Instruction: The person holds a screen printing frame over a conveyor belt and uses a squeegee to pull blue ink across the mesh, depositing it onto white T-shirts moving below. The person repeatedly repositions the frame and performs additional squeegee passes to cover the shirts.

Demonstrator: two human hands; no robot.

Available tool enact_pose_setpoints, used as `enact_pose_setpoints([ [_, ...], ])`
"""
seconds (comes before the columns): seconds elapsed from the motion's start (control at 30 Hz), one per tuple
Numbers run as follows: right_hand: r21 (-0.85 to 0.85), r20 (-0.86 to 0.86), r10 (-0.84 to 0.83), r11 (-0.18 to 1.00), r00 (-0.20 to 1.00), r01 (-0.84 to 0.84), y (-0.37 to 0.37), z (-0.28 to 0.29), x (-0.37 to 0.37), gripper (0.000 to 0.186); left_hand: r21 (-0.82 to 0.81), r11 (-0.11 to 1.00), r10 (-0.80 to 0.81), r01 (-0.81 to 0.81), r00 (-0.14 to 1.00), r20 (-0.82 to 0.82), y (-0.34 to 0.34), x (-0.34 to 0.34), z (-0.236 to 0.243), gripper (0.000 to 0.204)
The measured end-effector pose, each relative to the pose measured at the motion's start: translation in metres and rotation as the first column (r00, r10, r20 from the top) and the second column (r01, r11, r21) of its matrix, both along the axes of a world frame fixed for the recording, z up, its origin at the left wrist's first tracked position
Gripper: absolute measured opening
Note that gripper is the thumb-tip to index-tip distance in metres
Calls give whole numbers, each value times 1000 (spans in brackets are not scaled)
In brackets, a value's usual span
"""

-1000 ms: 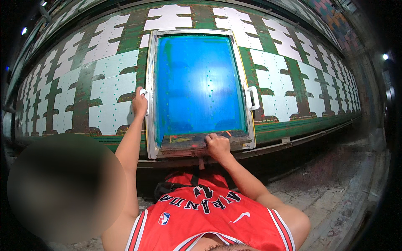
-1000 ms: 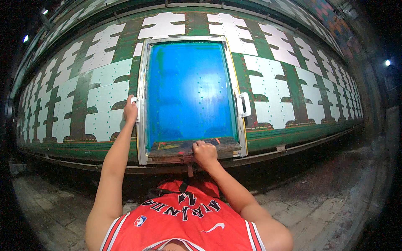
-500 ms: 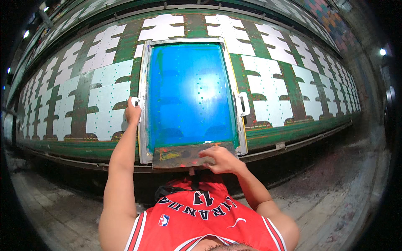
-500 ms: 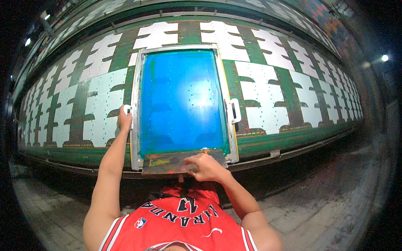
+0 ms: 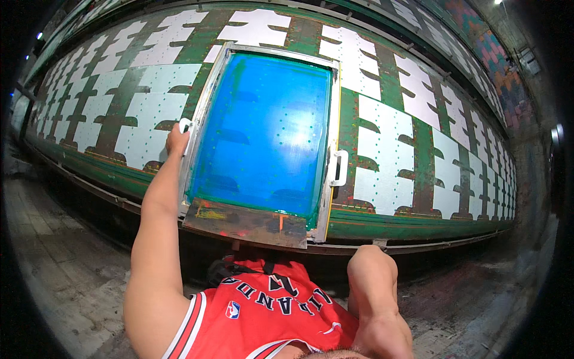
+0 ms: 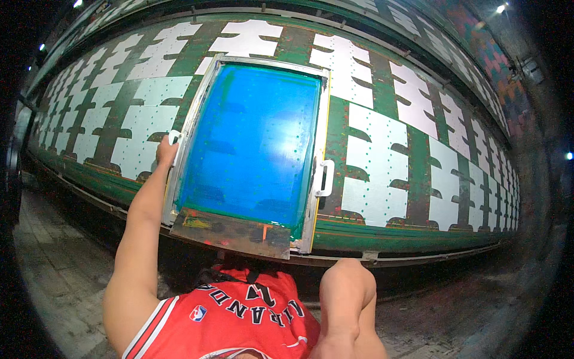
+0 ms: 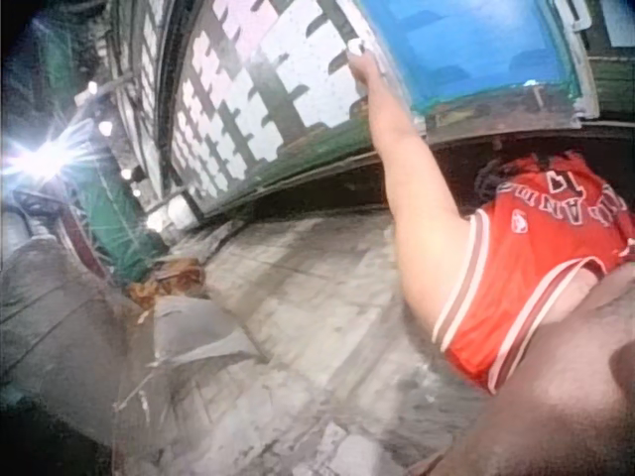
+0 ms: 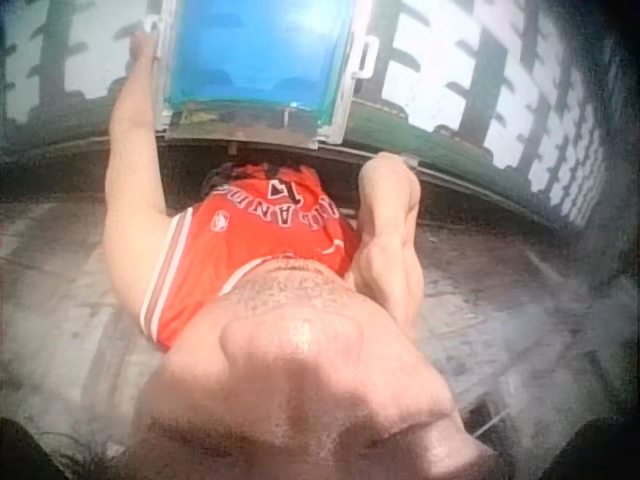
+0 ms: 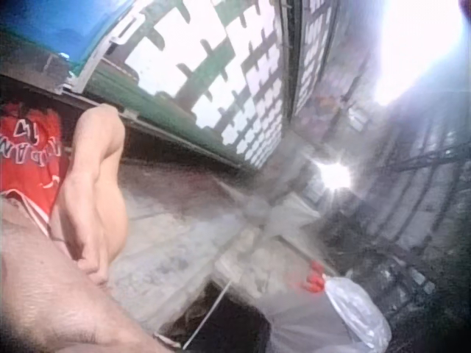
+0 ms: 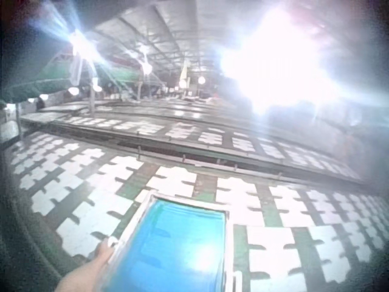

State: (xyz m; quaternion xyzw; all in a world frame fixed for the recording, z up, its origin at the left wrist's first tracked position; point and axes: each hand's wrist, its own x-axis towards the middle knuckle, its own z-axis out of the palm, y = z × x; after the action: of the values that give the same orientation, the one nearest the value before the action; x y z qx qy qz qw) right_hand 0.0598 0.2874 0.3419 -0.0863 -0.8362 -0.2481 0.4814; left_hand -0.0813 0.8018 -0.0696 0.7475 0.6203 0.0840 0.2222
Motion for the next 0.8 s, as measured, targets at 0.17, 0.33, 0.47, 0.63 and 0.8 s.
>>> enact_pose_setpoints([
  [0.17,112,47,36,993,998,-41,-3,-10,5,36,53,999,10,-12,999,38,-1,-1,-1,37],
  [0.33,186,75,61,980,995,-74,-3,-10,-2,46,23,1000,2,-3,997,71,-10,7,-6,37],
  [0.47,236,107,75,967,991,-98,0,-3,-16,53,14,1000,-12,11,996,92,-10,10,-9,36],
  [0.63,214,143,151,960,978,-180,3,5,-35,63,13,1000,-20,19,996,91,-12,4,-11,38],
  [0.8,560,124,-133,827,983,41,6,8,-54,68,14,999,-37,35,992,120,-9,8,-11,39],
])
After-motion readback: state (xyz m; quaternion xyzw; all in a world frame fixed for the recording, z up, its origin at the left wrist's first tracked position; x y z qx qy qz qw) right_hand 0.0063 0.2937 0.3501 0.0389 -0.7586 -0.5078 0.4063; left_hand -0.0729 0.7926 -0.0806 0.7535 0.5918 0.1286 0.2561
